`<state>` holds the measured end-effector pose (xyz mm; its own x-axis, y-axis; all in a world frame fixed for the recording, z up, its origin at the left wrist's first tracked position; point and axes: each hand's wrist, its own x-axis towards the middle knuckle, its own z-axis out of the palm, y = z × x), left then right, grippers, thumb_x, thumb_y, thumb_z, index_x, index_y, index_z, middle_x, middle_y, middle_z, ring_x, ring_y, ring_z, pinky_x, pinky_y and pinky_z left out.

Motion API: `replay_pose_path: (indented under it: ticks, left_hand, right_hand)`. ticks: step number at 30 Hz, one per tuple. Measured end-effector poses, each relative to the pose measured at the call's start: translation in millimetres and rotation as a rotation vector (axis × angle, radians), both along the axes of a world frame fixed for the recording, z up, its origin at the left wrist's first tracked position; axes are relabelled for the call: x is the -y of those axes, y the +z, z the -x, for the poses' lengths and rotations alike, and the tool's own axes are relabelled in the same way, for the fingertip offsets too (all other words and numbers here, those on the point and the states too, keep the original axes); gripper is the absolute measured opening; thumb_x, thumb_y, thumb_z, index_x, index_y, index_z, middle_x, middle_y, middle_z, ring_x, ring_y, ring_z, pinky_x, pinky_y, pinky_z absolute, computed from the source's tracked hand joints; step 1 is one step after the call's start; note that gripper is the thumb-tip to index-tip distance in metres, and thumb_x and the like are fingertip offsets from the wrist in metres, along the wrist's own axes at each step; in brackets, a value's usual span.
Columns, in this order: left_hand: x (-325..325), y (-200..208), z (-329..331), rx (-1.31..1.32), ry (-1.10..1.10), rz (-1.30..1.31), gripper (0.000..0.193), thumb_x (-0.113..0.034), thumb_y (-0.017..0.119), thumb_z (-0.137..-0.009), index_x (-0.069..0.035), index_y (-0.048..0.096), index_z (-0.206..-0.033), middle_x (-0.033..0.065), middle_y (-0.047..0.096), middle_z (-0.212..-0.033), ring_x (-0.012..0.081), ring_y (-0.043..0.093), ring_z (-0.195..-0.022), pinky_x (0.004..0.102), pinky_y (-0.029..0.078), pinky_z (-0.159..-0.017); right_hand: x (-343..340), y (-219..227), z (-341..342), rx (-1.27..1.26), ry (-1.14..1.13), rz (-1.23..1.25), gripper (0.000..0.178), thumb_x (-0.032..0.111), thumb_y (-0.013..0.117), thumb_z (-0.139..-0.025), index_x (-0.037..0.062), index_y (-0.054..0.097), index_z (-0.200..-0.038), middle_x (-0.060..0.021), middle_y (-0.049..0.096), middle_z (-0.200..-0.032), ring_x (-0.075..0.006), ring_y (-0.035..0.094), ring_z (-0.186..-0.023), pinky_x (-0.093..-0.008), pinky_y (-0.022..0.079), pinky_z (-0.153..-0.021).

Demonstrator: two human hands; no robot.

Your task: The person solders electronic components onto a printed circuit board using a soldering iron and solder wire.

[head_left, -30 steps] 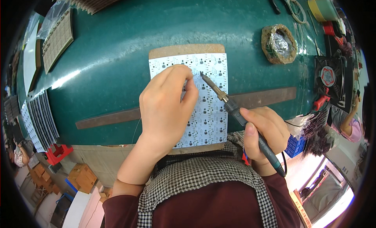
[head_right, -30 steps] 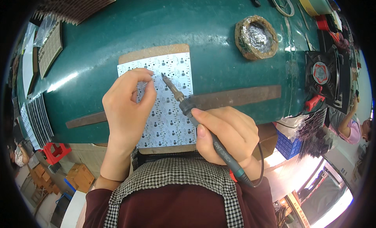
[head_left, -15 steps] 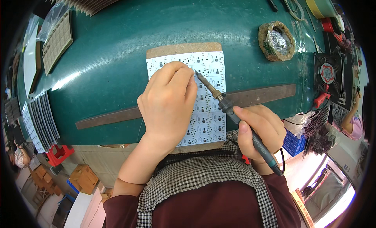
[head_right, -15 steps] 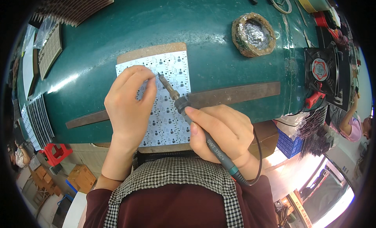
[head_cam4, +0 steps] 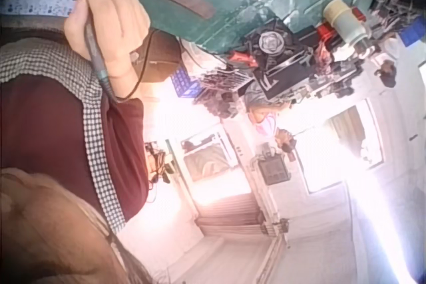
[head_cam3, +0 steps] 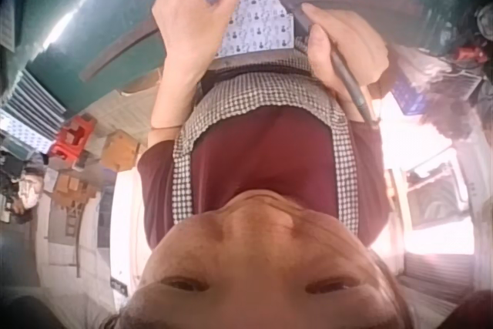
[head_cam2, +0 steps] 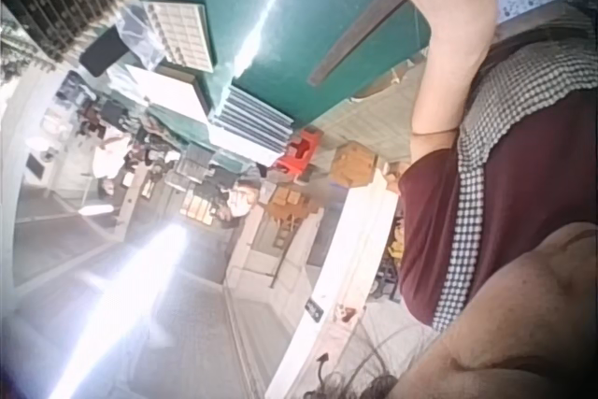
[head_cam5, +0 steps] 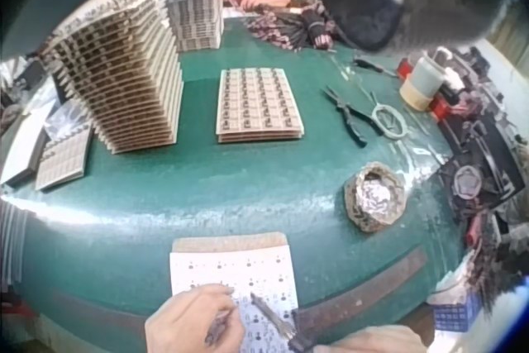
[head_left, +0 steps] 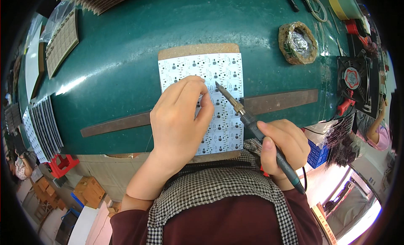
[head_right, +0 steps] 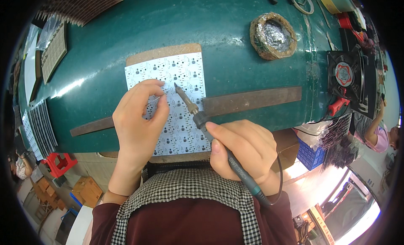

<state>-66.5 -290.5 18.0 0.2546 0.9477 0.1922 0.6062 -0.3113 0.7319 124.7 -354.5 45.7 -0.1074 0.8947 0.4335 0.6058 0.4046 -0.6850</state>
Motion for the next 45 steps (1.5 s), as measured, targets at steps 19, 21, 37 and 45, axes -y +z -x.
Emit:
replay_pose_path:
  ticks: [19,21,37,45]
  left_hand:
    - [1.1,-5.0,1.2,-0.074,0.009,-0.102,0.014,-0.001,0.068,-0.076,-0.005,0.058,-0.085,0.005,0.067,-0.093,0.0232,0.065,-0.077,0.0329,0.051,-0.063]
    - [1.2,-5.0,1.5,-0.066,0.007,-0.116,0.014,-0.001,0.068,-0.076,-0.005,0.058,-0.085,0.0052,0.067,-0.093,0.0235,0.065,-0.077,0.0331,0.051,-0.063]
    - [-8.8,1.5,-1.8,0.014,0.03,0.012,0.011,0.001,0.065,-0.078,-0.003,0.058,-0.086,0.0097,0.063,-0.079,0.0269,0.061,-0.067,0.0359,0.048,-0.06]
    - [-12.7,-6.0,-6.5,0.027,0.051,-0.039,0.007,0.001,0.064,-0.079,-0.002,0.06,-0.084,0.0094,0.065,-0.083,0.0268,0.063,-0.072,0.0355,0.05,-0.063]
  right_hand:
    - [-8.3,-5.0,11.2,0.061,-0.025,-0.033,0.024,-0.001,0.069,-0.07,-0.004,0.07,-0.093,-0.0115,0.065,-0.072,-0.0216,0.064,-0.058,-0.0288,0.051,-0.05]
    - [-6.9,-2.4,10.5,0.071,-0.029,-0.042,0.024,0.0,0.068,-0.07,-0.0041,0.07,-0.094,-0.0118,0.065,-0.072,-0.0218,0.064,-0.058,-0.0291,0.051,-0.05]
    - [-1.5,-0.8,6.4,0.011,-0.048,-0.022,0.023,0.0,0.069,-0.072,-0.0037,0.069,-0.095,-0.0126,0.067,-0.073,-0.022,0.064,-0.056,-0.0296,0.05,-0.05]
    - [-8.0,-1.2,10.5,0.044,-0.071,-0.019,0.024,0.0,0.071,-0.069,-0.0008,0.071,-0.094,-0.0109,0.067,-0.073,-0.0207,0.063,-0.056,-0.0285,0.05,-0.051]
